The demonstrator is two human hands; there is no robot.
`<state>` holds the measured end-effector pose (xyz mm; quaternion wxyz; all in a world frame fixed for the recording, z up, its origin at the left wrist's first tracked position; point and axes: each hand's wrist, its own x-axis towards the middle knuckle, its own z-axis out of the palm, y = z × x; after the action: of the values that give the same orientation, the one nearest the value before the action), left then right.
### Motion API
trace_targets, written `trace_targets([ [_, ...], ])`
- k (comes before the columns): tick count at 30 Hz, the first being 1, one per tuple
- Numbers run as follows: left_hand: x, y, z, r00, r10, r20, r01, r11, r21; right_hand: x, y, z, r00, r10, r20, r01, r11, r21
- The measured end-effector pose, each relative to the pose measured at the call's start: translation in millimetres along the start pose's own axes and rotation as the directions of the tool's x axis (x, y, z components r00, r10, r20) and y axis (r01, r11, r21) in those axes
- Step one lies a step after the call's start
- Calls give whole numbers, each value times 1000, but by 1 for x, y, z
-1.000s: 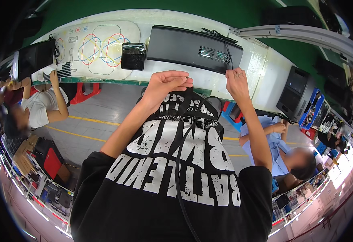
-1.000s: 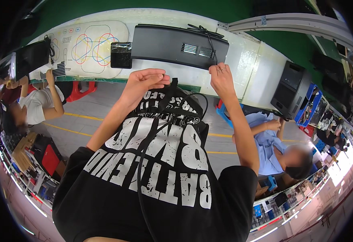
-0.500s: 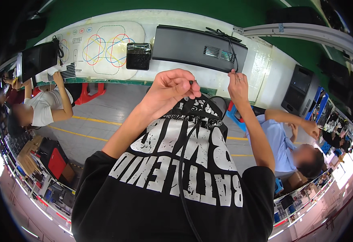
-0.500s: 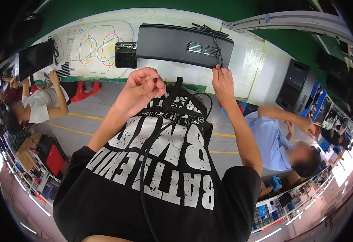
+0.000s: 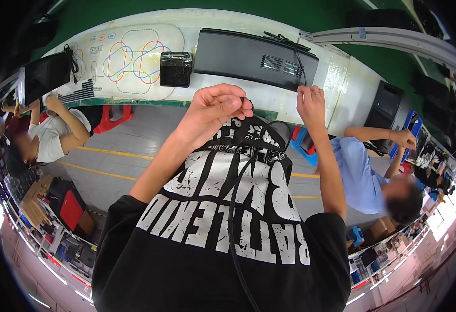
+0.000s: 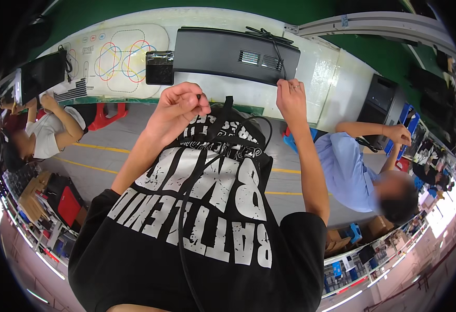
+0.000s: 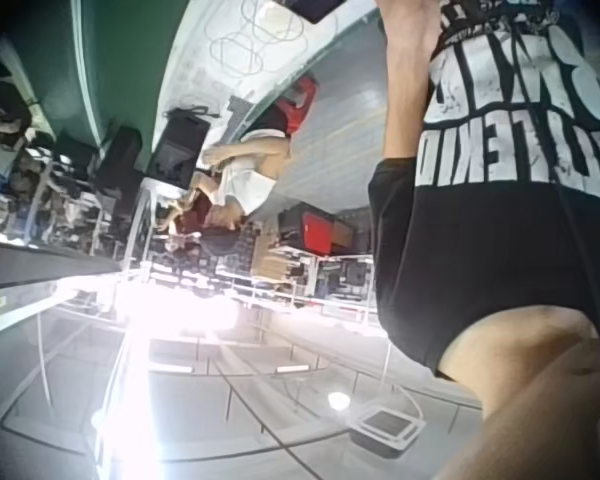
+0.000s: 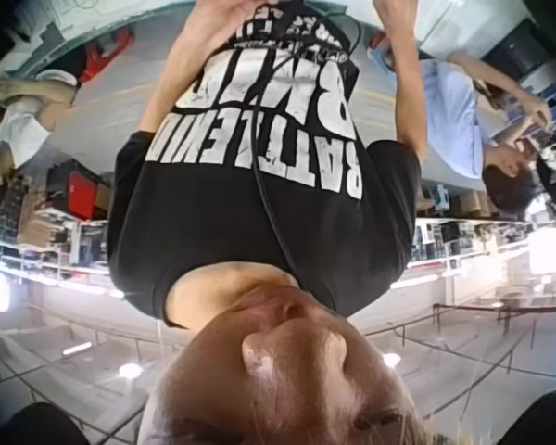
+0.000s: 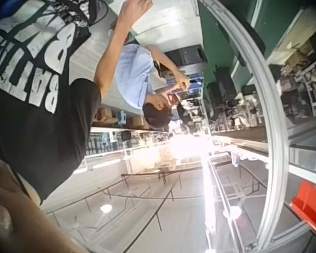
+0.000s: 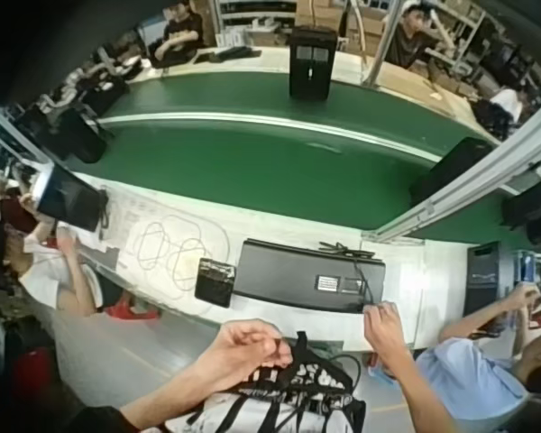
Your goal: Assembling electronic power units on a production line by inspecting units and attaching small rubber gaskets to the wires.
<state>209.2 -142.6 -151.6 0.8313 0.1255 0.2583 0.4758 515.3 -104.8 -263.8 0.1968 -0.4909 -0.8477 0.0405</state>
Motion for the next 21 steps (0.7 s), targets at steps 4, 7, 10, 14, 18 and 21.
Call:
trace_targets([
  [4,1,1,0,1000,-16,-10,17,997,70,15,-3,-6,983,-2,182,9,999,-38],
  [7,-3,1,0,1000,-14,-26,16,997,81,11,-17,-3,975,5,224,26,991,-135],
  [10,-4,3,5,997,5,-75,0,998,58,-6,-24,5,985,-12,173,45,982,-186],
  [14,-5,5,11,994,36,-106,-36,999,-5,-29,-35,14,990,43,136,-6,965,-263],
  [18,-6,5,12,996,-15,-85,10,999,-49,-30,-31,19,983,47,178,-6,974,-227],
  [21,0,3,12,997,-29,-67,28,999,-28,-23,-27,17,971,132,198,-94,977,-190],
])
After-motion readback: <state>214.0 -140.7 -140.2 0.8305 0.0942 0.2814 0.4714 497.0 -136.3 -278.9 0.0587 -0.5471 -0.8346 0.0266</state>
